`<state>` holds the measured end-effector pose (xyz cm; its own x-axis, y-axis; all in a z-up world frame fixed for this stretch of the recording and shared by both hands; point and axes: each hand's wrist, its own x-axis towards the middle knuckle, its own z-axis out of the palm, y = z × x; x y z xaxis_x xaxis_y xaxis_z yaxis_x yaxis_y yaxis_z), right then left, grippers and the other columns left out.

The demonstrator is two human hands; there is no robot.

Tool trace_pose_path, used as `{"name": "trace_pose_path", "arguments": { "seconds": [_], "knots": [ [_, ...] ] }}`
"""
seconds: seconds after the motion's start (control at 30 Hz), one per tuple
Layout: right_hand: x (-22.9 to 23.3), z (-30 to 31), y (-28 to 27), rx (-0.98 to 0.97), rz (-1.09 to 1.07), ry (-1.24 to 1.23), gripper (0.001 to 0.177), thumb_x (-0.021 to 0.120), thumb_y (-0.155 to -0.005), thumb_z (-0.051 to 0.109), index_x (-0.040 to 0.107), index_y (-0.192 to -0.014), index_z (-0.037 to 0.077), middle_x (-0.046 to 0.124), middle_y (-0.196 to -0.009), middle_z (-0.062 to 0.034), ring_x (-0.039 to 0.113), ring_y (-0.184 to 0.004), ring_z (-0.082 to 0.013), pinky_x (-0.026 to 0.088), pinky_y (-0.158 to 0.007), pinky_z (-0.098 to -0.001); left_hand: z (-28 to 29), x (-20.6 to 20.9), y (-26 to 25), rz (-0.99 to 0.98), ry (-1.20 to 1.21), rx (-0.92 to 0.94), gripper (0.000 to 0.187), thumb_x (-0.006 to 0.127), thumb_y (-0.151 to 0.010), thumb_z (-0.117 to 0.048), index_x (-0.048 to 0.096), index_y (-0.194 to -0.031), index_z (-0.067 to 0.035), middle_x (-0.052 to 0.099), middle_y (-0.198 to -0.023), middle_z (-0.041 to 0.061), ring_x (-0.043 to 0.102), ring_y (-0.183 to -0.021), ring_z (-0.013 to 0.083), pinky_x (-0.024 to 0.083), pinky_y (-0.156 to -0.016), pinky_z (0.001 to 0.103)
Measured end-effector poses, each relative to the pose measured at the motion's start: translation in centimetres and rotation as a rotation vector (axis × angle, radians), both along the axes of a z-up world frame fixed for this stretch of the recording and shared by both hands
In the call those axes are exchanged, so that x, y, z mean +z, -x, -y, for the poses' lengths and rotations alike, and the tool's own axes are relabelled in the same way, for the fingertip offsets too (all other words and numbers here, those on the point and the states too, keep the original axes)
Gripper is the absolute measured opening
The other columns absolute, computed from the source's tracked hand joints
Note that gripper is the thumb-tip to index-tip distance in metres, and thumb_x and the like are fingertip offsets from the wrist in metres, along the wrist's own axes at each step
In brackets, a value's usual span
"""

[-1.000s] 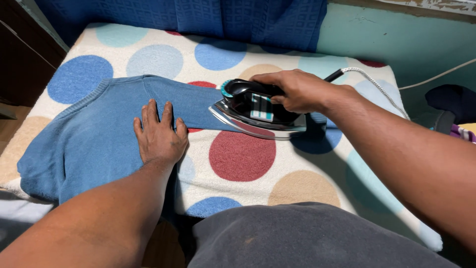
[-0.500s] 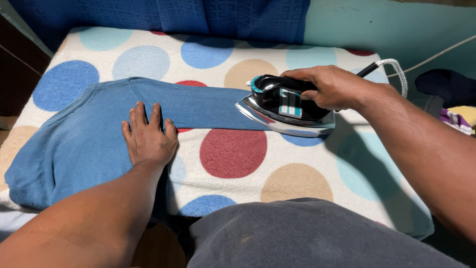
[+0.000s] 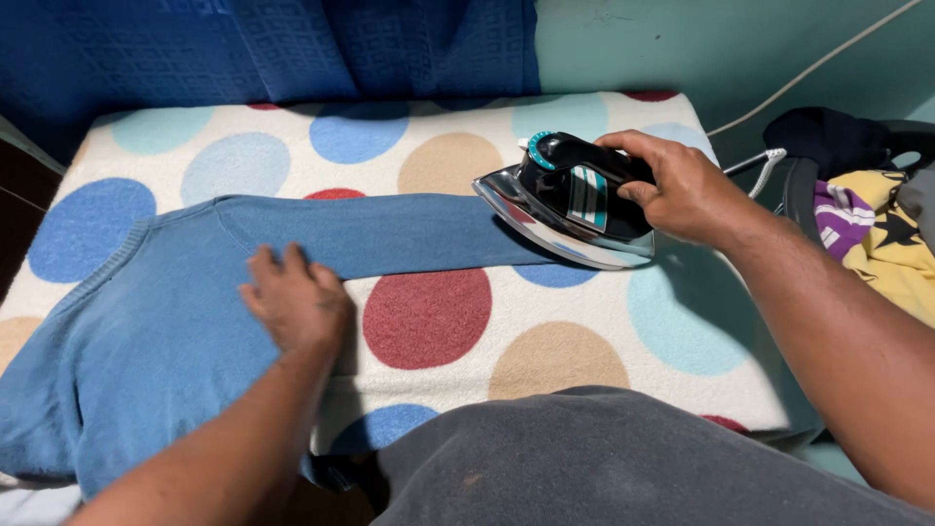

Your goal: Ironing a blue long-sleeved sweater on a patterned ironing board.

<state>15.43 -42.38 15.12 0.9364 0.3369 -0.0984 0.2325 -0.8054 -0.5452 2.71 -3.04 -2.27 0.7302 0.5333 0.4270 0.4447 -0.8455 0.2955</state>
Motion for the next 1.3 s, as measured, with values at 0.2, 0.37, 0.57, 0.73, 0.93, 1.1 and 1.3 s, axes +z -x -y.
{"name": "trace_pose_path", "arguments": {
  "seconds": [0.2,0.37,0.57,0.73,0.93,1.1,1.3],
  "knots": [
    [0.3,1.5,0.4,-0.046,-0.009,-0.117,0.052,0.061,-0.095,0.005,0.056,-0.143,0.024,0.066,-0.130,-0.0111,0.068,-0.115,-0.0236,0.059,-0.099,-0.0384,11.5,2.3,-0.8,0.027,0.130,-0.435,0.051,0.054,-0.099,-0.025,0.051,-0.142,0.000,0.040,-0.152,0.031,0.033,-0.146,0.0467,0.020,-0.122,0.063],
    [-2.1,5.6,-0.5,-0.113,0.028,-0.398,0.052,0.058,-0.094,-0.005,0.047,-0.142,0.012,0.063,-0.121,-0.0151,0.063,-0.122,-0.0192,0.059,-0.099,-0.0353,12.7,3.0,-0.4,-0.052,0.000,-0.508,0.053,0.054,-0.095,-0.026,0.050,-0.142,-0.004,0.039,-0.152,0.028,0.031,-0.147,0.0423,0.018,-0.118,0.064],
    [-5.5,8.6,-0.6,-0.123,0.118,-0.650,0.049,0.057,-0.095,-0.009,0.040,-0.140,0.002,0.061,-0.130,-0.0118,0.061,-0.129,-0.0207,0.052,-0.110,-0.0322,12.8,3.2,-0.3,-0.026,-0.024,-0.511,0.053,0.055,-0.094,-0.026,0.052,-0.142,-0.005,0.041,-0.152,0.027,0.034,-0.147,0.0410,0.021,-0.118,0.063],
    [-8.8,10.8,-0.2,-0.194,0.283,-0.621,0.062,0.060,-0.097,-0.005,0.031,-0.150,0.003,0.058,-0.133,-0.0132,0.058,-0.128,-0.0213,0.046,-0.111,-0.0317,12.7,3.1,-0.4,-0.029,-0.024,-0.514,0.053,0.056,-0.093,-0.026,0.052,-0.142,-0.005,0.041,-0.152,0.027,0.034,-0.147,0.0413,0.021,-0.118,0.063],
    [-11.4,12.6,0.2,-0.393,0.380,-0.304,0.019,0.062,-0.104,0.010,0.052,-0.106,-0.006,0.063,-0.090,-0.0142,0.063,-0.082,-0.0237,0.051,-0.078,-0.0391,12.8,3.1,-0.4,-0.050,-0.031,-0.517,0.053,0.055,-0.094,-0.026,0.051,-0.143,-0.005,0.041,-0.153,0.027,0.033,-0.147,0.0414,0.020,-0.118,0.063],
    [-13.0,13.5,-0.2,-0.506,0.371,-0.222,0.040,0.065,-0.101,0.018,0.045,-0.069,0.006,0.052,-0.057,-0.0063,0.054,-0.048,-0.0204,0.048,-0.052,-0.0400,12.7,3.0,-0.5,-0.058,-0.046,-0.519,0.054,0.054,-0.095,-0.027,0.051,-0.144,-0.005,0.040,-0.153,0.028,0.032,-0.148,0.0415,0.020,-0.118,0.063],
    [-13.9,13.8,-0.2,-0.477,0.439,-0.164,0.039,0.067,-0.102,0.020,0.045,-0.071,0.006,0.050,-0.061,-0.0083,0.055,-0.050,-0.0223,0.050,-0.052,-0.0418,12.7,3.0,-0.5,-0.094,-0.040,-0.507,0.055,0.052,-0.095,-0.028,0.049,-0.145,-0.005,0.038,-0.154,0.028,0.030,-0.148,0.0412,0.017,-0.118,0.063]
  ]
}}
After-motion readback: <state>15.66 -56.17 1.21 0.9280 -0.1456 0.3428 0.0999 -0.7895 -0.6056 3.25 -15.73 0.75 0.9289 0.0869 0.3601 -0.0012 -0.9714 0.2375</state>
